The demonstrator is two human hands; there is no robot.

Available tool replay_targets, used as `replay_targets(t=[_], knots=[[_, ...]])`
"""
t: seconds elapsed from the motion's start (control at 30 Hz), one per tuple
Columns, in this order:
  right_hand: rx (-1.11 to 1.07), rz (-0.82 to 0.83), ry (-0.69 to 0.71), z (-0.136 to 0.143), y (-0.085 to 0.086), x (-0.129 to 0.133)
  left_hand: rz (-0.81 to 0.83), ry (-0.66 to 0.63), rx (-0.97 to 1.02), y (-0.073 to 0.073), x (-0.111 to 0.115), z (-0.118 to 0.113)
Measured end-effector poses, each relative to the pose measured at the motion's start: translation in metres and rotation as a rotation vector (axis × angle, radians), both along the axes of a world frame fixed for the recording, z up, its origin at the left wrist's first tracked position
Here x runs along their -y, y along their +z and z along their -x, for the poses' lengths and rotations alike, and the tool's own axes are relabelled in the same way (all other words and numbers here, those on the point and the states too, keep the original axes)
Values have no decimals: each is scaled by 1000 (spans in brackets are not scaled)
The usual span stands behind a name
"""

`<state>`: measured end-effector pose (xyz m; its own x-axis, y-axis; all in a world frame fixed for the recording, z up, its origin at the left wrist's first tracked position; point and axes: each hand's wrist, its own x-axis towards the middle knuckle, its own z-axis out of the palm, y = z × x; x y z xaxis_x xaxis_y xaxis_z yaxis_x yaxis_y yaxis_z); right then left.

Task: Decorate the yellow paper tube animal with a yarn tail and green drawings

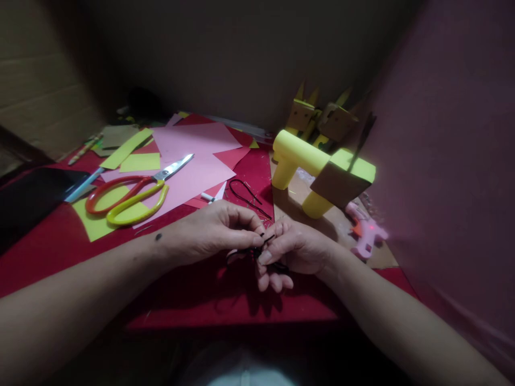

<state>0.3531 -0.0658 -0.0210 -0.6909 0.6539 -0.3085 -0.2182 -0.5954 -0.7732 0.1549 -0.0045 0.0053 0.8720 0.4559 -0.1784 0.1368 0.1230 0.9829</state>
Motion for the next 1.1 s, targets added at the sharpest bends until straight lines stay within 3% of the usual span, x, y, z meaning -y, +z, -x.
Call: replay_targets(t=[0.37, 0.57, 0.77, 1.0, 1.1], knots=[[18, 35, -38, 1, 2, 1, 20, 69, -17, 1, 3, -2], [19, 39, -76, 3, 2, 2, -194, 126, -54, 10, 10, -5], [48, 46, -131, 5, 5, 4, -356, 143, 39, 2, 14, -3], [55, 50, -148, 6, 6, 5, -367, 171, 51, 5, 16, -3], [50, 51, -136, 6, 5, 5, -467, 149, 104, 1, 16, -3]])
